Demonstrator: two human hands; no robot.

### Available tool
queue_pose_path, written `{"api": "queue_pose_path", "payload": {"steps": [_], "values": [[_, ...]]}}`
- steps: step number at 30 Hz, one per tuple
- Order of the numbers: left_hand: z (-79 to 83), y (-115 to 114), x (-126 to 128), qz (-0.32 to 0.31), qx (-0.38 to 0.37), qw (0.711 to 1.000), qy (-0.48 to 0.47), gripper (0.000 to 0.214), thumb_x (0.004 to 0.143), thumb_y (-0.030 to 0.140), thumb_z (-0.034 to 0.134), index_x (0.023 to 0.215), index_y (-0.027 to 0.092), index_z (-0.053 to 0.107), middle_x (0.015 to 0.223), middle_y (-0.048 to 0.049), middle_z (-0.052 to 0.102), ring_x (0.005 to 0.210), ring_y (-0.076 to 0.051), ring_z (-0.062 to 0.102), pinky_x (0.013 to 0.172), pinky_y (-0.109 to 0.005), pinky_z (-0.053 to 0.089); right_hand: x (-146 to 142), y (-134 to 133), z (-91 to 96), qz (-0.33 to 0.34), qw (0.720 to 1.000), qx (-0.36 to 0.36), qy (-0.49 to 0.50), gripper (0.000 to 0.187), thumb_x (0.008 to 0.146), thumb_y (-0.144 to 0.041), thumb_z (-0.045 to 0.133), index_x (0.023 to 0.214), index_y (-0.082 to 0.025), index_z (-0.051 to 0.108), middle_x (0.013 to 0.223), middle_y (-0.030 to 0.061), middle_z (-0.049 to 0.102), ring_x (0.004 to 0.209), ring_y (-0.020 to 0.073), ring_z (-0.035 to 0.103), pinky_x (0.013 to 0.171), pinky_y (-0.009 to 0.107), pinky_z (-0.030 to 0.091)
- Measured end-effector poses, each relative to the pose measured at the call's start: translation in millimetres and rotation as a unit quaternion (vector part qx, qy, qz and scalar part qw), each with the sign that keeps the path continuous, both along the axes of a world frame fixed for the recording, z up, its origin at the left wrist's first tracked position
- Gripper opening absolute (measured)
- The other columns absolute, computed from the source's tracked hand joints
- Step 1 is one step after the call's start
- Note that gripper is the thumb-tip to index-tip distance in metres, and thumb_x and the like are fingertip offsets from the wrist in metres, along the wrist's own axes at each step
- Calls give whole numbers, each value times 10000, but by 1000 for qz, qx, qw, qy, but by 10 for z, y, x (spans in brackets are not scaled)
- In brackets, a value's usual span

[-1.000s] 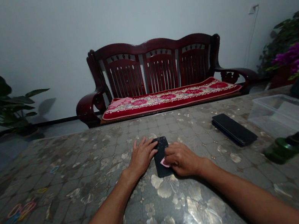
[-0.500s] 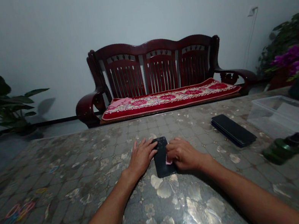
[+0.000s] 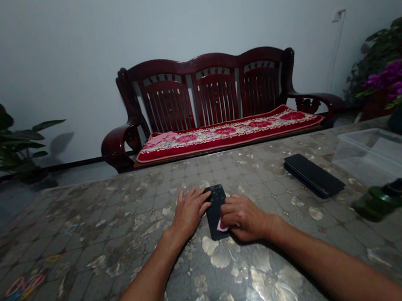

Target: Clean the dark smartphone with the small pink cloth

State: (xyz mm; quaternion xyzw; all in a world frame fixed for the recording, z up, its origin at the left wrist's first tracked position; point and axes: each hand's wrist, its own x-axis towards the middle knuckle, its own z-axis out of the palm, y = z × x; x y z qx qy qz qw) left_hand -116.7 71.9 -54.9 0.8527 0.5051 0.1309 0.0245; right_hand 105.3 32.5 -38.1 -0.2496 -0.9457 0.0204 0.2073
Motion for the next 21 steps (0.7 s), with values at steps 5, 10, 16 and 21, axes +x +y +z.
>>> {"api": "queue_pose_path", "payload": {"steps": [5,10,16,21], "values": [[32,-8,7,-6,-3,1000,-3,363,996,319,534,1349,298,617,1444,-84,576,1390,-342,468,1152,-650,272,11,159,-41,-92,996,-6,22,263,807,-70,581,913,-232,760,894,33,702,847,199,531,750,336,322],[44,-10,12,0,-14,1000,4,364,989,298,548,1348,286,614,1451,-87,568,1398,-323,464,1156,-634,279,1,297,-39,-171,985,-18,21,250,896,-105,571,972,-242,766,977,46,732,903,213,545,788,342,328],[-23,14,-4,-6,6,1000,-4,359,996,313,533,1345,287,615,1434,-91,585,1382,-309,486,1169,-621,265,61,265,-38,-136,991,-1,15,228,850,-93,594,910,-230,766,912,45,724,856,200,548,777,341,329],[-49,6,0,0,22,1000,-1,348,992,310,532,1326,291,629,1422,-81,599,1374,-333,481,1150,-639,278,89,203,-33,-51,999,15,6,241,818,-99,598,929,-235,762,894,33,715,843,194,545,759,341,325]]}}
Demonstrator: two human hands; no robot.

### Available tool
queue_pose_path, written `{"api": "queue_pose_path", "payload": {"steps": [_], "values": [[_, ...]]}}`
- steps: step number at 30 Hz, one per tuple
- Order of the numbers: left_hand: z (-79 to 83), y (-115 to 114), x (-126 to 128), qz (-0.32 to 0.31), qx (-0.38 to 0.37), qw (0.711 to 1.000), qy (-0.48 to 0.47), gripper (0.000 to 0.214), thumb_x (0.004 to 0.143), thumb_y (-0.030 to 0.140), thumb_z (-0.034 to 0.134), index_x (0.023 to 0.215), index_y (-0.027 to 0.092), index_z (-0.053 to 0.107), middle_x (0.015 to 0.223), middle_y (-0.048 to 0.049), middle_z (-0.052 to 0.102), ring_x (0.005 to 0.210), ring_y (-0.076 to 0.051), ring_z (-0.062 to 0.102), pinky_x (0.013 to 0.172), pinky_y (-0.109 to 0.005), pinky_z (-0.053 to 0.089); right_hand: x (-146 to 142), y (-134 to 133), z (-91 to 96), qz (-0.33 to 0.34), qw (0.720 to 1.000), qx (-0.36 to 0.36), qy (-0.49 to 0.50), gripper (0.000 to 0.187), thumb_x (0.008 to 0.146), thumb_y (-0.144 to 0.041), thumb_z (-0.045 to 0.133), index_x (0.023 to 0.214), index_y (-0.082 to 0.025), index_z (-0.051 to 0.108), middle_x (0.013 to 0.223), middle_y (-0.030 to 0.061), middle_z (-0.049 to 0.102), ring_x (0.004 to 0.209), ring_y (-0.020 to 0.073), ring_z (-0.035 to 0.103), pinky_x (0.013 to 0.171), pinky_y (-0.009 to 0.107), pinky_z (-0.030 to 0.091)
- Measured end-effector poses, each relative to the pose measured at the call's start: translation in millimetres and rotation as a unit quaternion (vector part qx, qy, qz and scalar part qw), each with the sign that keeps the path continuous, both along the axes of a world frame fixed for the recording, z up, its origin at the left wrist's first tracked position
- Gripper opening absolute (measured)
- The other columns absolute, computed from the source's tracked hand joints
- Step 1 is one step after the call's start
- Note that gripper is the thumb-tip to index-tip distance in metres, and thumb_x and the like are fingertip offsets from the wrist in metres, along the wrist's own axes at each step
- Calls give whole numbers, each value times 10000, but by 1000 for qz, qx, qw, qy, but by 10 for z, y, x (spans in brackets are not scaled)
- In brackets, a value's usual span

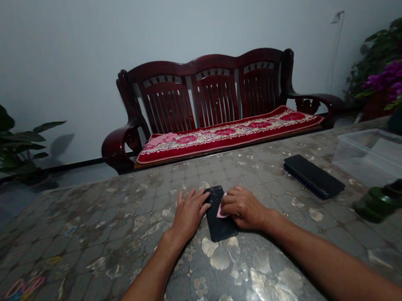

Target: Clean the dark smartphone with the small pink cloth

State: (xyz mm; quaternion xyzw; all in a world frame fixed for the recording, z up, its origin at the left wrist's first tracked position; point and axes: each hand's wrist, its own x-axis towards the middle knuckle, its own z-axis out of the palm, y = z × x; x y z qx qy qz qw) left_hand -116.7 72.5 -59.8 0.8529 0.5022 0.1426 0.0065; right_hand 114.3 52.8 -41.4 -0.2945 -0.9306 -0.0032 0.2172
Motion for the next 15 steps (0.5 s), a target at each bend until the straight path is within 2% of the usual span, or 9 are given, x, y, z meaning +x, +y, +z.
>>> {"api": "queue_pose_path", "payload": {"steps": [3,6,8,10,13,15], "values": [[49,-37,24,11,26,1000,7,308,974,294,565,1266,287,666,1356,-77,649,1328,-340,512,1139,-626,290,-8,32,14,-65,998,-15,11,266,840,-80,578,938,-236,769,918,42,725,860,204,546,768,341,324],[143,-91,62,33,54,998,23,257,950,283,607,1184,253,709,1221,-95,701,1184,-314,594,1082,-535,379,-10,83,21,-145,989,-30,11,283,855,-67,570,957,-235,774,931,52,728,880,210,547,774,340,323],[209,-127,90,45,59,997,39,238,937,285,625,1148,235,723,1148,-102,711,1099,-303,619,1013,-485,428,0,99,25,-189,982,-31,2,261,862,-77,578,948,-225,774,928,59,726,879,212,549,769,342,323],[262,-159,118,49,52,996,56,225,940,280,618,1132,233,726,1098,-98,720,1063,-302,624,990,-480,428,18,95,32,-225,974,-22,-10,216,877,-108,583,907,-207,773,909,71,722,869,216,553,766,350,322],[306,-201,163,47,42,995,78,219,961,275,579,1121,228,722,1045,-93,737,1033,-299,632,1014,-506,391,49,62,53,-257,965,-5,-45,169,874,-155,602,827,-177,763,871,98,712,856,229,555,767,367,322],[320,-233,202,50,38,994,88,223,971,294,564,1101,208,723,1034,-102,740,1025,-302,636,1026,-508,378,54,30,65,-254,964,-2,-75,129,833,-153,630,801,-164,755,865,109,707,854,236,557,766,374,325]]}}
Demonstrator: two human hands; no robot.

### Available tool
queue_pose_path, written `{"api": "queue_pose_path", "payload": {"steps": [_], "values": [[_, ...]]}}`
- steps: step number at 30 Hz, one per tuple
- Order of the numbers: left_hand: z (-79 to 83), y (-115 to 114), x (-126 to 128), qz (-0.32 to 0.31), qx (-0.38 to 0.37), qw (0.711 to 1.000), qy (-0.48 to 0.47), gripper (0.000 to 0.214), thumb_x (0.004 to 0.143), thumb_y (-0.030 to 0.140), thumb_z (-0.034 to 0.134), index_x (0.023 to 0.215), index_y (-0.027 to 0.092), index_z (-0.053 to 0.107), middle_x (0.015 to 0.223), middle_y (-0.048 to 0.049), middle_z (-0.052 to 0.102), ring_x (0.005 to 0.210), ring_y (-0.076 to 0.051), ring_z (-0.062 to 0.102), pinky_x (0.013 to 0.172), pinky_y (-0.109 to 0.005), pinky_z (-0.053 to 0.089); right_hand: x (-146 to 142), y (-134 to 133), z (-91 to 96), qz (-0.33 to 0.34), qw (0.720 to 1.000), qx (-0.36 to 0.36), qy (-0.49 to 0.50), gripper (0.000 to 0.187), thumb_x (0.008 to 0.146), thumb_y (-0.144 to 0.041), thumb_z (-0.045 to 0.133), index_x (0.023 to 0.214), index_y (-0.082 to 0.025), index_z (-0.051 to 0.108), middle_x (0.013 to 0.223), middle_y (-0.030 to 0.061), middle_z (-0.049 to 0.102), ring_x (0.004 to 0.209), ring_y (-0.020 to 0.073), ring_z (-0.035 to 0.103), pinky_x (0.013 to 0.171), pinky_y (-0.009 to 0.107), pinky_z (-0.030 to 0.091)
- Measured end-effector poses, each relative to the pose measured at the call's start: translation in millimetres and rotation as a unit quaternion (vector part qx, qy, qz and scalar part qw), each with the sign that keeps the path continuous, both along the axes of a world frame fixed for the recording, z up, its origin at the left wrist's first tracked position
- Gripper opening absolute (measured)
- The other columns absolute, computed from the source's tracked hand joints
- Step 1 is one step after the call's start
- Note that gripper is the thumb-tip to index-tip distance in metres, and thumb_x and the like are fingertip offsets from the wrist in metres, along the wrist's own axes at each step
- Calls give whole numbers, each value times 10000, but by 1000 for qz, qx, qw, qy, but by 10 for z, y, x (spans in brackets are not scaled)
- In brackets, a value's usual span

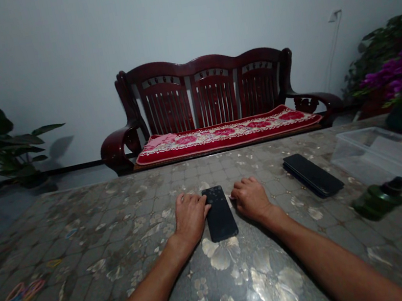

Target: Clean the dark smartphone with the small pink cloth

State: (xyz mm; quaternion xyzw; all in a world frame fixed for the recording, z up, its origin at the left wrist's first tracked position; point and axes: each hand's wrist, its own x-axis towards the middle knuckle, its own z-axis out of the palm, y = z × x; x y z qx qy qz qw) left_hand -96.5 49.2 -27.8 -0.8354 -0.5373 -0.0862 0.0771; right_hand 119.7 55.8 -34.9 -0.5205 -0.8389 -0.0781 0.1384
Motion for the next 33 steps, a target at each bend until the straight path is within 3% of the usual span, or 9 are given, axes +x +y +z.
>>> {"api": "queue_pose_path", "payload": {"steps": [7,12,17,21,26,33], "values": [[107,-159,191,58,-43,997,4,450,981,495,484,1107,127,711,1061,-179,703,1047,-361,616,935,-486,429,-110,-117,9,4,999,-39,-1,165,835,-150,597,820,-168,760,885,113,713,899,232,586,794,360,343],[203,-286,302,77,-123,989,0,623,960,575,455,1354,111,586,1252,-204,633,1186,-368,562,1005,-469,411,-122,-163,17,-44,994,-79,64,224,853,-142,574,858,-221,784,904,69,740,921,219,630,812,329,369],[219,-422,405,73,-177,982,4,830,859,645,574,1493,125,446,1512,-262,426,1313,-431,467,1044,-524,385,-114,-171,7,-66,988,-95,103,231,847,-153,593,900,-244,798,933,57,768,916,211,670,830,306,406],[210,-481,484,72,-189,979,19,960,777,677,660,1527,140,394,1571,-286,326,1333,-476,437,1016,-577,395,-126,-169,33,-82,982,-111,130,214,830,-175,629,906,-265,807,931,47,782,899,205,692,818,284,433],[190,-515,557,82,-163,983,28,897,804,582,691,1514,110,411,1550,-307,349,1313,-464,474,1039,-580,387,-134,-171,97,-115,969,-145,166,196,833,-204,644,885,-285,814,936,33,790,888,202,712,757,262,455],[96,-538,519,51,-131,989,49,693,892,289,633,1517,104,399,1554,-297,350,1314,-415,517,1030,-496,460,-83,-118,45,-104,950,-158,250,224,787,-147,649,861,-280,813,915,8,794,894,198,719,758,260,475]]}}
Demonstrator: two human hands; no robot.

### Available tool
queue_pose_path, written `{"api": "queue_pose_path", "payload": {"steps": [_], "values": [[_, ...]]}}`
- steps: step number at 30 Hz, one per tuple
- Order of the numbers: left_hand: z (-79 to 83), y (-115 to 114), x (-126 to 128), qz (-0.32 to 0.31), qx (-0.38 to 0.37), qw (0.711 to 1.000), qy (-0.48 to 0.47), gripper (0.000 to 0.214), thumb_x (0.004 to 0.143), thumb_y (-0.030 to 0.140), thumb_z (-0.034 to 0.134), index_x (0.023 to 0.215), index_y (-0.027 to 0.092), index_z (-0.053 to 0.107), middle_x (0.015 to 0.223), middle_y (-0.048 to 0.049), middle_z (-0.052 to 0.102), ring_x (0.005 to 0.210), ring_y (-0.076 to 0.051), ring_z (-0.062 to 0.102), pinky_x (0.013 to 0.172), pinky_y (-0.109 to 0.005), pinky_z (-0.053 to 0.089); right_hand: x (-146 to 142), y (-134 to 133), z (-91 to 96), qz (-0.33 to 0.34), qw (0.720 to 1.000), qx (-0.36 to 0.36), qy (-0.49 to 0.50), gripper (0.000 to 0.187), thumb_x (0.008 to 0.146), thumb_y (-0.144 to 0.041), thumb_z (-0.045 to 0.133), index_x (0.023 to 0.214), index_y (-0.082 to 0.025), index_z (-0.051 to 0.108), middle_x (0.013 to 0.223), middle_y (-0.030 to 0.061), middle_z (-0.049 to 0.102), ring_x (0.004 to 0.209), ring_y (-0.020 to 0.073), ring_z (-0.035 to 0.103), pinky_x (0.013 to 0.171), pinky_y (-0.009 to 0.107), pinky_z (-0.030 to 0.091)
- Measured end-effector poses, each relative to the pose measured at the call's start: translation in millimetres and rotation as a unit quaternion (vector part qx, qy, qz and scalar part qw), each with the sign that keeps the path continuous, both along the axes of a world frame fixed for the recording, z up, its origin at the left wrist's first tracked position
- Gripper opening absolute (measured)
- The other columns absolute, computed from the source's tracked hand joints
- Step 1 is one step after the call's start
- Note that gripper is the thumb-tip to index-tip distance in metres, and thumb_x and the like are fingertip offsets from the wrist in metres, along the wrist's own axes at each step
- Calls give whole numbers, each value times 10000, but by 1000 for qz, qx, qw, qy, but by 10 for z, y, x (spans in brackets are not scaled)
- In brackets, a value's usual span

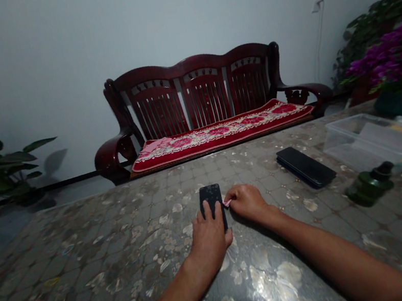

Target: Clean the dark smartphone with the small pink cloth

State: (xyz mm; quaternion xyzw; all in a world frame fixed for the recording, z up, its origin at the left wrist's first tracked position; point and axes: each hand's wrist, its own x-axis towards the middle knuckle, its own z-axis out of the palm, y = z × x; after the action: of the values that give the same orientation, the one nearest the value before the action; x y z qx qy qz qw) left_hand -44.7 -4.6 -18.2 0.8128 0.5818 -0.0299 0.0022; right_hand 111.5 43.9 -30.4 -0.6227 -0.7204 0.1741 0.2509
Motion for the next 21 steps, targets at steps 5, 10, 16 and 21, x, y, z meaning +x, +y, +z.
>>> {"api": "queue_pose_path", "payload": {"steps": [5,10,16,21], "values": [[57,88,-130,-9,-29,999,-10,614,955,171,468,1540,51,323,1513,-309,410,1244,-364,599,993,-428,495,75,101,-115,-20,991,87,100,273,769,-78,595,832,-247,800,883,18,777,845,184,695,775,265,486],[274,164,-308,-12,-81,993,-90,611,941,102,378,1544,73,282,1333,-229,621,1063,-283,698,867,-340,504,93,187,-189,23,961,230,153,379,774,-7,505,892,-242,778,875,19,751,878,181,656,838,293,487],[444,178,-478,-22,-106,979,-174,640,870,82,398,1503,174,370,974,-94,733,871,-238,704,742,-288,459,27,106,-83,129,920,343,138,260,912,-86,542,969,-241,743,953,35,762,899,176,656,837,317,477],[398,193,-527,-34,-87,979,-180,589,864,117,407,1449,172,454,1006,-103,735,898,-256,698,777,-315,463,-55,4,-3,181,917,349,66,236,989,-215,504,1071,-235,724,1079,67,751,974,192,642,859,340,456]]}}
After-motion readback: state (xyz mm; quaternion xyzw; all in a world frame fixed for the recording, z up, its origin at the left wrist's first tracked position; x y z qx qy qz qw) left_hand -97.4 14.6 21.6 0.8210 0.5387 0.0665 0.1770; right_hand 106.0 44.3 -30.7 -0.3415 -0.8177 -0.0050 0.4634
